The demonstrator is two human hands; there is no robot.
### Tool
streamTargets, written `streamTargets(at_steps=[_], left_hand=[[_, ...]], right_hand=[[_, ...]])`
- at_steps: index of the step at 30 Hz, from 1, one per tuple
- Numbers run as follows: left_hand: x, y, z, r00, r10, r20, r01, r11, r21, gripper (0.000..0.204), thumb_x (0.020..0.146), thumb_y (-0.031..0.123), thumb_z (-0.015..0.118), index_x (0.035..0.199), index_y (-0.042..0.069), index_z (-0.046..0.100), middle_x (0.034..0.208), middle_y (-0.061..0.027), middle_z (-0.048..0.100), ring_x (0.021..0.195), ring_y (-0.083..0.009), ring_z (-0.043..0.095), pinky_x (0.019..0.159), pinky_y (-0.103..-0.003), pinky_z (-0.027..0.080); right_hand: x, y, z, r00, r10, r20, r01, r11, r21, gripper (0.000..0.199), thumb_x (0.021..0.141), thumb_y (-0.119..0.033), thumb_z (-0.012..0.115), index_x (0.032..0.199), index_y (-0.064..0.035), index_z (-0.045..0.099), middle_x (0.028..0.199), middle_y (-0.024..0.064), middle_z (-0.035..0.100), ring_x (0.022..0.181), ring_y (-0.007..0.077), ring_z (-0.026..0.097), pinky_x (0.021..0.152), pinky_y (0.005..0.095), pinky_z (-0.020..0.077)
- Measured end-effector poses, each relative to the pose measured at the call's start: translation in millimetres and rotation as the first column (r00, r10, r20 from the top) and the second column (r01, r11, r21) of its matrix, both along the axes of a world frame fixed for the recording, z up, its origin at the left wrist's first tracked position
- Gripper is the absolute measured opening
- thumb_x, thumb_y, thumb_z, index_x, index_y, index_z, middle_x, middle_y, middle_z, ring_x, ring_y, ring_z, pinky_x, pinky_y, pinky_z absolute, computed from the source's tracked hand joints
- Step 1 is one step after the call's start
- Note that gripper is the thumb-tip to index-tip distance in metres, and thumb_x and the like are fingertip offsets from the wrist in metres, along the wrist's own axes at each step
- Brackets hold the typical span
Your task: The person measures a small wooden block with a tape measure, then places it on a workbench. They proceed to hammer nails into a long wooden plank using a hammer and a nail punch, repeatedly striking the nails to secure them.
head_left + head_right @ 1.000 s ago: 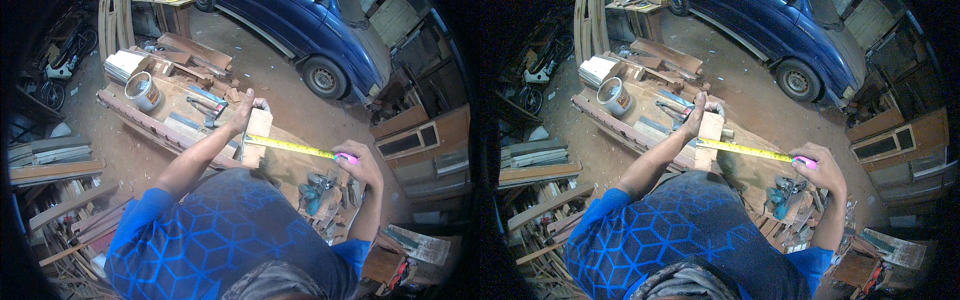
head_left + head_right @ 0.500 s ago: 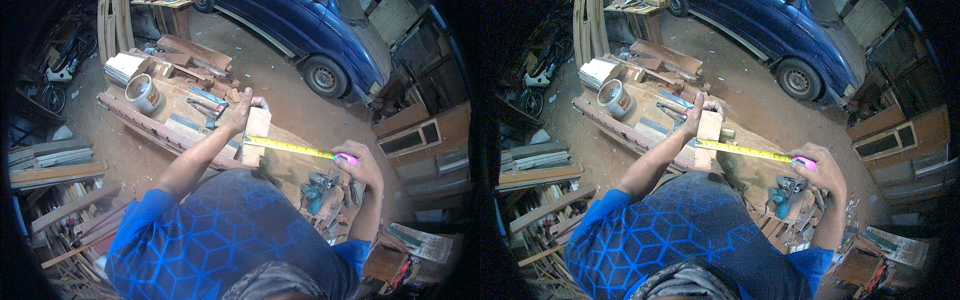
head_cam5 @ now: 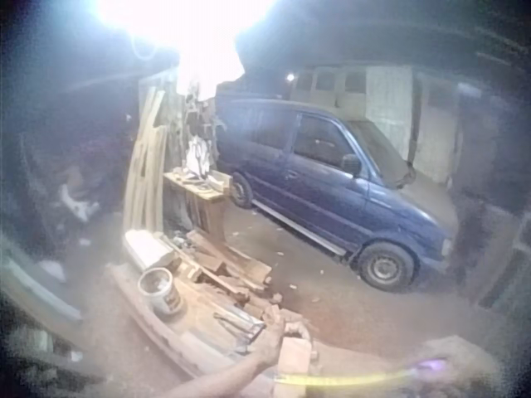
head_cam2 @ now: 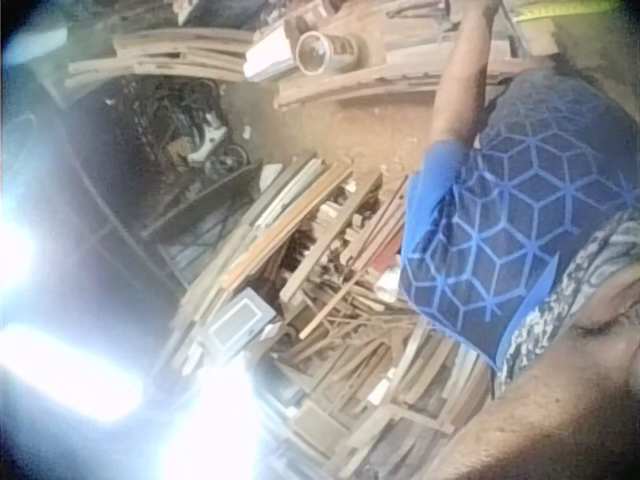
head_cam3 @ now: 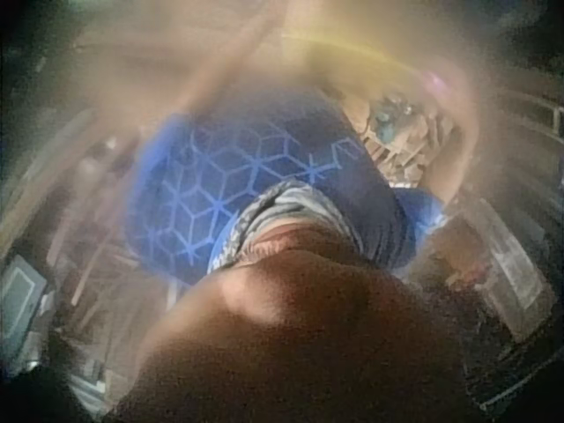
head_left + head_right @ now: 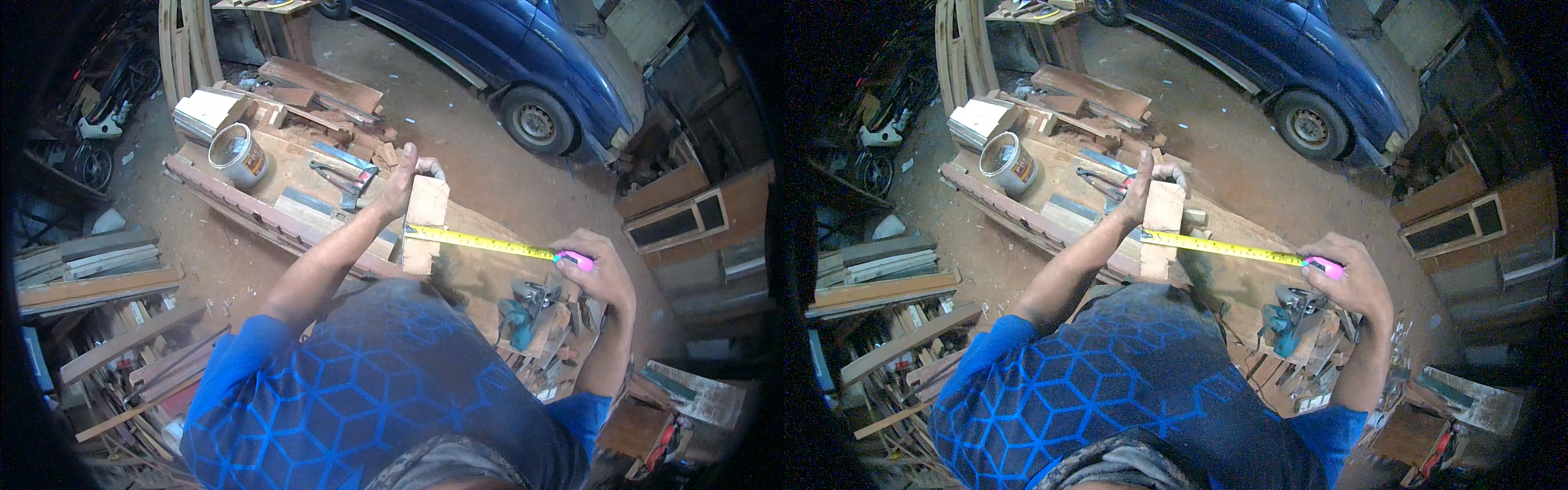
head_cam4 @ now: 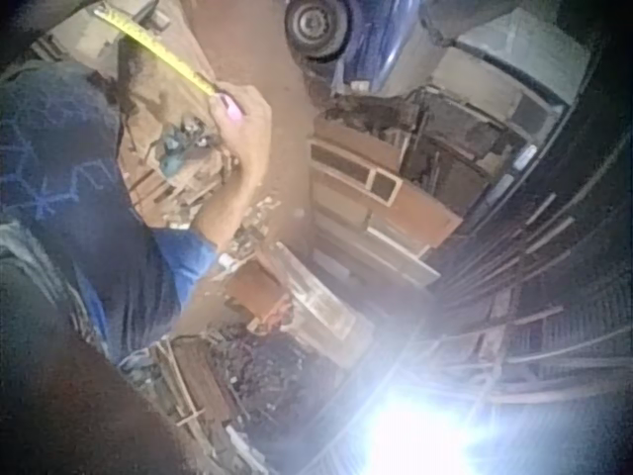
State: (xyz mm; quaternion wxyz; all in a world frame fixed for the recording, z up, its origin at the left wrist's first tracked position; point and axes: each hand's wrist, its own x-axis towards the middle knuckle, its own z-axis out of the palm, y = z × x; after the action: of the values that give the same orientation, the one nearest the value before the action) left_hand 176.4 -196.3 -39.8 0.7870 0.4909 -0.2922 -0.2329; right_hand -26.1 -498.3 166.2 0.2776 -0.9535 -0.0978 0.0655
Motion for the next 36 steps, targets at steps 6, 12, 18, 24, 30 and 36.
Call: streamTargets(at_steps=[6,12,18,24,30,36], left_hand=[[0.8,-4.7,3.7,1.000,-0.016,-0.011,0.017,1.000,0.014,0.093,0.097,0.082,0.013,0.085,0.006,0.066,0.077,-0.0035,0.067,0.071,-0.0115,0.063,0.067,-0.026,0.050],[3.0,-8.9,2.1,0.999,-0.035,0.018,0.034,0.999,0.015,0.092,0.098,0.081,0.013,0.085,0.006,0.066,0.076,-0.0031,0.067,0.070,-0.0110,0.063,0.066,-0.026,0.050],[2.5,-11.7,2.7,0.999,-0.034,0.016,0.034,0.999,0.018,0.092,0.098,0.082,0.013,0.085,0.007,0.065,0.075,-0.0025,0.066,0.070,-0.0105,0.063,0.064,-0.025,0.050],[2.4,-9.0,4.2,0.999,-0.048,0.015,0.048,0.998,0.038,0.092,0.097,0.082,0.013,0.085,0.008,0.066,0.075,-0.0022,0.066,0.070,-0.0101,0.062,0.065,-0.025,0.050],[1.4,-9.5,5.6,1.000,-0.029,0.004,0.029,0.998,0.052,0.091,0.098,0.082,0.014,0.086,0.008,0.066,0.076,-0.0018,0.066,0.071,-0.0096,0.061,0.065,-0.024,0.049],[-0.3,-8.9,4.4,1.000,-0.026,-0.006,0.027,0.997,0.068,0.091,0.098,0.082,0.014,0.086,0.008,0.066,0.076,-0.0016,0.066,0.071,-0.0096,0.062,0.066,-0.024,0.049]], right_hand=[[-2.2,-6.8,-2.6,1.000,0.011,0.014,-0.012,1.000,0.011,0.039,0.079,-0.031,0.072,0.104,0.0002,0.076,0.088,0.0169,0.070,0.082,0.0324,0.067,0.074,0.0409,0.0513],[-4.8,-10.9,-5.8,1.000,-0.002,0.016,0.001,1.000,0.030,0.040,0.079,-0.031,0.073,0.104,0.0001,0.075,0.089,0.0167,0.070,0.082,0.0319,0.068,0.074,0.0404,0.0514],[-6.8,-13.1,-7.1,1.000,-0.017,-0.001,0.017,0.999,0.029,0.039,0.079,-0.029,0.073,0.104,0.0006,0.075,0.088,0.0160,0.069,0.081,0.0308,0.067,0.073,0.0395,0.0515],[-8.1,-18.1,-13.5,1.000,-0.009,-0.008,0.010,0.998,0.057,0.042,0.078,-0.031,0.074,0.105,0.0014,0.075,0.087,0.0165,0.069,0.080,0.0301,0.067,0.072,0.0397,0.0514],[-10.1,-15.9,-12.3,1.000,-0.015,-0.015,0.016,0.998,0.054,0.044,0.078,-0.032,0.074,0.106,0.0020,0.075,0.088,0.0165,0.069,0.080,0.0299,0.068,0.072,0.0399,0.0516],[-10.2,-15.0,-11.0,1.000,-0.009,-0.019,0.009,0.999,0.047,0.043,0.077,-0.031,0.074,0.105,0.0020,0.075,0.088,0.0168,0.069,0.081,0.0307,0.068,0.073,0.0397,0.0517]])
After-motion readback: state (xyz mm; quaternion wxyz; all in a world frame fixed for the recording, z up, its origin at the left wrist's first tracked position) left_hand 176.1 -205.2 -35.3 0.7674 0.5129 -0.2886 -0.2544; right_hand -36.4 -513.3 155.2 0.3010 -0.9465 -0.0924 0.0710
